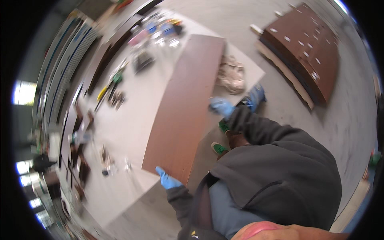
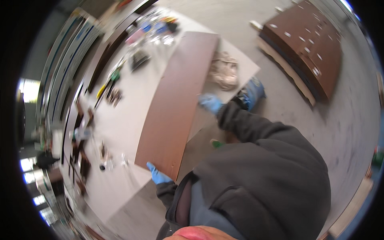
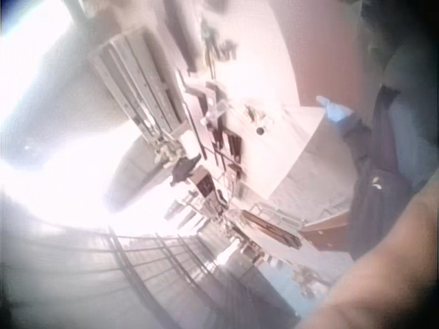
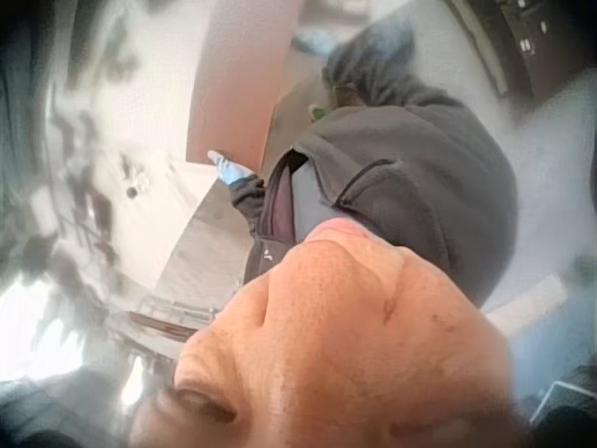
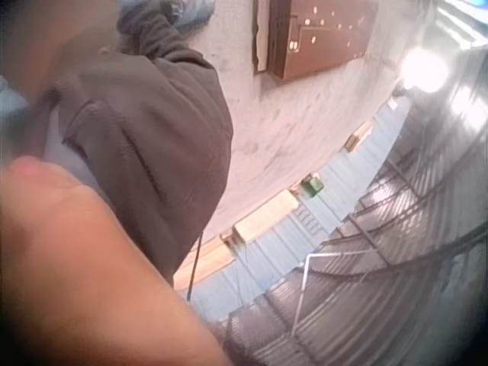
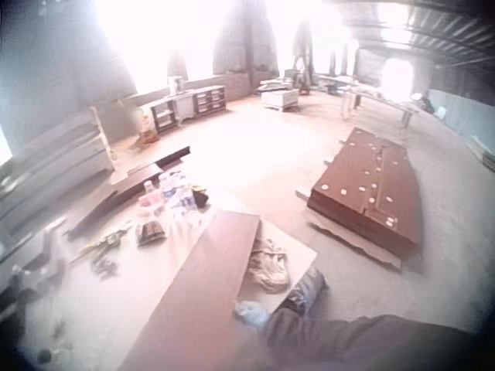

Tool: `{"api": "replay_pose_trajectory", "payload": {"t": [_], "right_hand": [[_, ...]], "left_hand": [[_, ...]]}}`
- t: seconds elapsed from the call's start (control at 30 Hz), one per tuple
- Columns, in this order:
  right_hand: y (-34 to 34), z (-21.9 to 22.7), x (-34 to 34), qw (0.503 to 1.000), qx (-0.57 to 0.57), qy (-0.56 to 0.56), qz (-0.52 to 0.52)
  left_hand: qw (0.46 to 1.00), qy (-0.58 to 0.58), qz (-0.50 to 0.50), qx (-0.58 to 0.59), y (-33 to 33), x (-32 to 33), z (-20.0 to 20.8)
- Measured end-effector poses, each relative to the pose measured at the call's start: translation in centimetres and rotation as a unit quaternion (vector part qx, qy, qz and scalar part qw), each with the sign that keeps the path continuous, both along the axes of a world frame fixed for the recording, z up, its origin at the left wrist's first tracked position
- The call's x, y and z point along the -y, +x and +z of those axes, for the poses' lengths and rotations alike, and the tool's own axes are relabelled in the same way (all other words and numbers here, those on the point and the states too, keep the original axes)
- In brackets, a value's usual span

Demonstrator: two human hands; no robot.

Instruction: The person handles brown wood panels, wiping them with a cloth and applying a small amount of filler or putty to an edge. They move panels between a floor stack and a workbench, then apply the filler to a panel edge.

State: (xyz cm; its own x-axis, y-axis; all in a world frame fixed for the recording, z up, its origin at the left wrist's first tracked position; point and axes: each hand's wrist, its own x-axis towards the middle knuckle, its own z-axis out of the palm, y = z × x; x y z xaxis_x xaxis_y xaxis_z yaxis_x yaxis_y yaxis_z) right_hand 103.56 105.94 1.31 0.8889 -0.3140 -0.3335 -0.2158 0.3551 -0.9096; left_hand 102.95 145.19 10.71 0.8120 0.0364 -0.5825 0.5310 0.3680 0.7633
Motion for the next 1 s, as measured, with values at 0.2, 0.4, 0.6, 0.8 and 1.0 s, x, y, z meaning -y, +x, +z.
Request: {"api": "replay_pose_trajectory", "payload": {"t": [0.2,0.4,0.6,0.8,1.0], "right_hand": [[3.6,0.9,-5.5,0.906,-0.014,0.405,-0.122],[-2.7,8.5,-2.2,0.92,0.039,0.373,-0.111],[-14.2,15.3,9.4,0.925,0.106,0.337,-0.14],[-30.7,16.7,25.2,0.946,0.123,0.228,-0.193],[-42.2,13.8,37.5,0.913,0.093,0.229,-0.325]], "left_hand": [[0.988,0.138,-0.03,0.062,-1.0,0.6,1.7],[0.977,0.046,-0.099,0.183,-4.0,1.8,3.0],[0.972,0.024,-0.124,0.198,-8.3,11.4,-1.6],[0.902,0.229,-0.178,0.32,-15.3,28.3,-5.2],[0.81,0.252,-0.382,0.366,-17.6,44.0,-4.2]]}}
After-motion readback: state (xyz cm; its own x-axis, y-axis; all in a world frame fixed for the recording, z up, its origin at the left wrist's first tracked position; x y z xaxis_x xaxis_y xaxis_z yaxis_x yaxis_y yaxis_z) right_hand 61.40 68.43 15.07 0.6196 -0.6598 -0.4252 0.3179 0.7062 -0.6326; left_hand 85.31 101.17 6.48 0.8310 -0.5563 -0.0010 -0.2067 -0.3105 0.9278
